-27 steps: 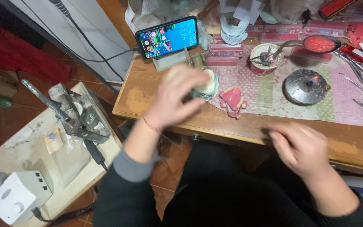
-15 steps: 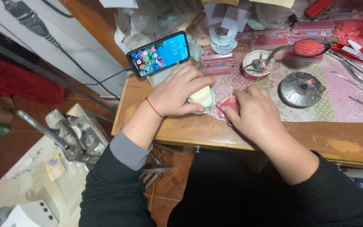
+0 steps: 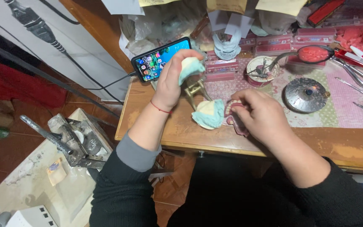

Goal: The person assembles a dental model by attaching pink and blue wax-like material to a metal frame. They open drawers to retrieve tools, cut a metal wire with pliers, and apply liquid from a spray bottle to the pink material before pressing it onto the model.

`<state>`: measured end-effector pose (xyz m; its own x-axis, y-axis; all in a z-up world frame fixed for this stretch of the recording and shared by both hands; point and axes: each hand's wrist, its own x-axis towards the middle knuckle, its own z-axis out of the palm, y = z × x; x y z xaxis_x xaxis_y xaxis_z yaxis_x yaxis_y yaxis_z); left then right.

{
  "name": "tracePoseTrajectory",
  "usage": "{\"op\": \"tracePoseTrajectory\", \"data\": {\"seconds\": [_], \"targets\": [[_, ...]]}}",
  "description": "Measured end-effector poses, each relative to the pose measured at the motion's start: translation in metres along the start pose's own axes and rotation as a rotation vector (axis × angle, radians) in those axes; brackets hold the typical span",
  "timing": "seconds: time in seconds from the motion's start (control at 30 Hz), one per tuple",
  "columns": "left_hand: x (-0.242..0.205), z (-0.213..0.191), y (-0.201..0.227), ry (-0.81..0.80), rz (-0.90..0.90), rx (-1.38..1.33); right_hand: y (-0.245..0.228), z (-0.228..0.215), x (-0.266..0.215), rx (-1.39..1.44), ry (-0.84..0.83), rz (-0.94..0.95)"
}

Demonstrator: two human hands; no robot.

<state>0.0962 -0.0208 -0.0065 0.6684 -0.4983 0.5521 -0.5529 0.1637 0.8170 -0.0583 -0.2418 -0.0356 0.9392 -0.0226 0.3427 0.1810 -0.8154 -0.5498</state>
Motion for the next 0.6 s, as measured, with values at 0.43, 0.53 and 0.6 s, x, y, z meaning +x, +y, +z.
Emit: {"op": "tracePoseTrajectory", "data": {"seconds": [0.43,0.53,0.6], "targets": [[0.007,0.010,-0.022,0.115,-0.363,-0.454,-0.041,-0.004,0.066,0.242,0.316,-0.240],[0.006,0.010,-0.019,0.171,-0.213,-0.393,-0.057,0.009,0.080,0.419,0.405,-0.344],[0.003,0.005,-0.008,0.098,-0.247,-0.414,-0.066,0.013,0.082,0.545,0.319,-0.253]]}}
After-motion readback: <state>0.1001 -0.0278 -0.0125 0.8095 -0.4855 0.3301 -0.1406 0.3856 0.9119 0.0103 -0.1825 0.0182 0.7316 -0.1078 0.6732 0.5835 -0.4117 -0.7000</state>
